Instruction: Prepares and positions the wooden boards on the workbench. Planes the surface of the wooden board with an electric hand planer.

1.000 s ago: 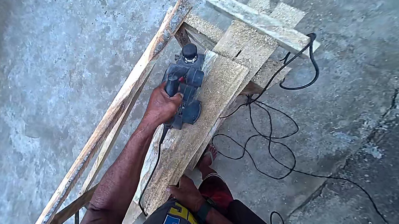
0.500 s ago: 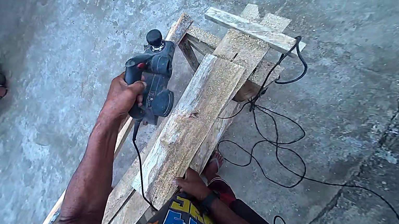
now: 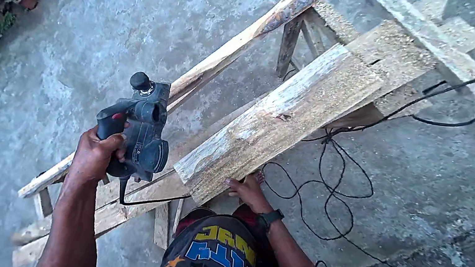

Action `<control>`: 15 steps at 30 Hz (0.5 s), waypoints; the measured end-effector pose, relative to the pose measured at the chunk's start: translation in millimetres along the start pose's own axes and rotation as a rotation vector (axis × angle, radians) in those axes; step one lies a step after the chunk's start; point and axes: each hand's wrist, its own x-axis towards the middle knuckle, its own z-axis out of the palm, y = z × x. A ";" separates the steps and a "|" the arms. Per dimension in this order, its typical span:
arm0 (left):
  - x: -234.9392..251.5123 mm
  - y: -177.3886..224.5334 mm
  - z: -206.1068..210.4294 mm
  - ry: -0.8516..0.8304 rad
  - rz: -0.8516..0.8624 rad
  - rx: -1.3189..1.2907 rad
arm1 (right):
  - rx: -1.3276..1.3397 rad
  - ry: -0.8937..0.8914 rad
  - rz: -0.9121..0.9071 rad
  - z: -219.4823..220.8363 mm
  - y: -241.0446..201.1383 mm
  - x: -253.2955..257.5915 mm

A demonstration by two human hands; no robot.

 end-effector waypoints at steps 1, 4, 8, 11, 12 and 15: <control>-9.5 -11.5 -16.3 0.045 -0.019 -0.019 | 0.006 0.004 -0.004 2.3 -1.0 -0.1; -40.7 -55.2 -71.2 0.180 -0.070 -0.061 | 0.033 0.044 -0.016 13.6 -4.3 -1.8; -70.8 -119.0 -121.9 0.260 -0.054 -0.079 | 0.124 0.168 -0.068 19.1 4.7 -7.6; -89.6 -162.7 -160.0 0.296 -0.070 -0.057 | 0.312 0.257 -0.095 42.8 20.0 -7.1; -97.1 -173.8 -170.8 0.293 -0.088 -0.052 | 0.335 0.286 -0.090 54.8 28.9 -9.4; -112.6 -189.6 -203.0 0.216 -0.137 -0.029 | 0.309 0.309 -0.090 108.8 47.8 -15.8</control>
